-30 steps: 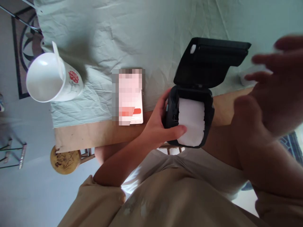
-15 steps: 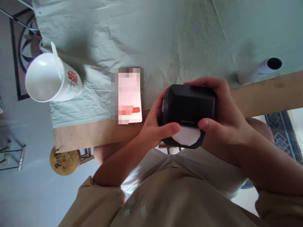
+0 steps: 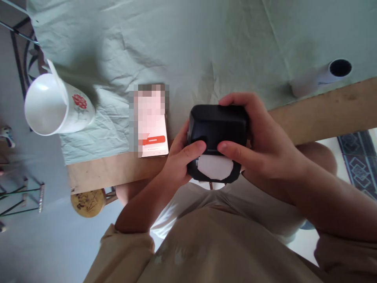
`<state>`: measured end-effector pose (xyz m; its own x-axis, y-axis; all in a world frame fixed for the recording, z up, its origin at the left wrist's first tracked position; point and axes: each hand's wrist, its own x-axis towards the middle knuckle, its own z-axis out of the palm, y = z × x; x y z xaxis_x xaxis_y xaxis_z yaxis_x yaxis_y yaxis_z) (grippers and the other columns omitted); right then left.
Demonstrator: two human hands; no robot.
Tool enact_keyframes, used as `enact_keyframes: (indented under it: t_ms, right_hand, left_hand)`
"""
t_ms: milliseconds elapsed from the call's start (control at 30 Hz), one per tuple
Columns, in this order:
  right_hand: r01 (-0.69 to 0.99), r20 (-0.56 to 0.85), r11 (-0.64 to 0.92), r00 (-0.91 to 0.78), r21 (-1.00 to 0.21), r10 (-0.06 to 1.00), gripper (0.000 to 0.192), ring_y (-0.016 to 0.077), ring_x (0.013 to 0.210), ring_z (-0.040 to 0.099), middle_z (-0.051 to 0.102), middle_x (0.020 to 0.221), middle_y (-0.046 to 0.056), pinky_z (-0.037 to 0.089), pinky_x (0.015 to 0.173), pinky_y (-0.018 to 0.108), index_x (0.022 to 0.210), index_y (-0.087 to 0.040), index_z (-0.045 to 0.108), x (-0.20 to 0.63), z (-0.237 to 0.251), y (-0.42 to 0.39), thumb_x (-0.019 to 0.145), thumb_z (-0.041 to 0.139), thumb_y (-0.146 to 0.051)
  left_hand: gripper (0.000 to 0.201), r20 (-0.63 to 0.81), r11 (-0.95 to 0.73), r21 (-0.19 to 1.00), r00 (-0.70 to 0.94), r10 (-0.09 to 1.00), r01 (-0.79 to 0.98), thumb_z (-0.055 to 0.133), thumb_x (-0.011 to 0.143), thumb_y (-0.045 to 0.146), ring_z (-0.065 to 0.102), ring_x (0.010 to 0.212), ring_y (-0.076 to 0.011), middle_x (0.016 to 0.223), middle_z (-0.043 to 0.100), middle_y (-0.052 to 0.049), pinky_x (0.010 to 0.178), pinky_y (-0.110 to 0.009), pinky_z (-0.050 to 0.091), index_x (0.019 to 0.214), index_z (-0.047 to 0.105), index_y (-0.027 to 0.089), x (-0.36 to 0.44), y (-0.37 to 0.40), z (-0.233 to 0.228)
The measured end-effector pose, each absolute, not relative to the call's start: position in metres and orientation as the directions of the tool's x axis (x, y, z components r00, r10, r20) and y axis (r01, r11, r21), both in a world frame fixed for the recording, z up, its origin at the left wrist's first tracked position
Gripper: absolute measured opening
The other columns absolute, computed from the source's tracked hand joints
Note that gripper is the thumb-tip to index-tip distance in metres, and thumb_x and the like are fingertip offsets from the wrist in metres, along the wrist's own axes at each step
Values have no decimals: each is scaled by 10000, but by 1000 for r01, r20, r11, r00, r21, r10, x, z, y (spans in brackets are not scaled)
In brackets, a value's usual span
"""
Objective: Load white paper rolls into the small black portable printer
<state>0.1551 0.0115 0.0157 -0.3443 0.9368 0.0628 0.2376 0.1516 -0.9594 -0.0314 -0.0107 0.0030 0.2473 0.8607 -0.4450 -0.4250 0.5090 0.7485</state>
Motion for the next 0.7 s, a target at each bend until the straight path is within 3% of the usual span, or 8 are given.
enact_keyframes:
  t_ms: [200,333,533,700]
  right_hand:
    - [199,119,212,-397,-957,910,614,217,1100,623,612,1298,61,581,929,378,1328,-288,442,165,1,21,855,716,-569]
    - [165,181,276,-437,-947,881,604,205,1132,613,593,1302,63,559,994,373,1331,-280,428,170,-4,23,876,698,-571]
    - [214,273,379,-400,-900,875,521,187,1269,571,546,1358,57,494,1142,362,1291,-251,451,170,0,25,912,638,-557]
    - [339,280,417,-385,-843,880,494,188,1308,552,521,1357,43,502,1148,355,1289,-285,453,172,-1,25,914,548,-593]
  left_hand:
    - [626,-428,497,756,251,868,-426,879,703,474,768,875,-270,1042,772,-74,609,-303,587,1243,663,241,-28,-8,0]
    - [623,-423,468,752,205,883,-464,909,679,413,780,873,-273,983,766,-58,636,-311,630,1227,675,232,-22,-9,3]
    - [399,-452,491,732,201,869,-472,738,876,306,792,857,-278,849,726,-30,608,-311,633,1238,652,163,-12,-4,13]
    - [417,-280,356,823,228,932,-444,688,930,335,766,988,-322,979,771,-81,659,-331,633,1284,652,117,-11,-4,7]
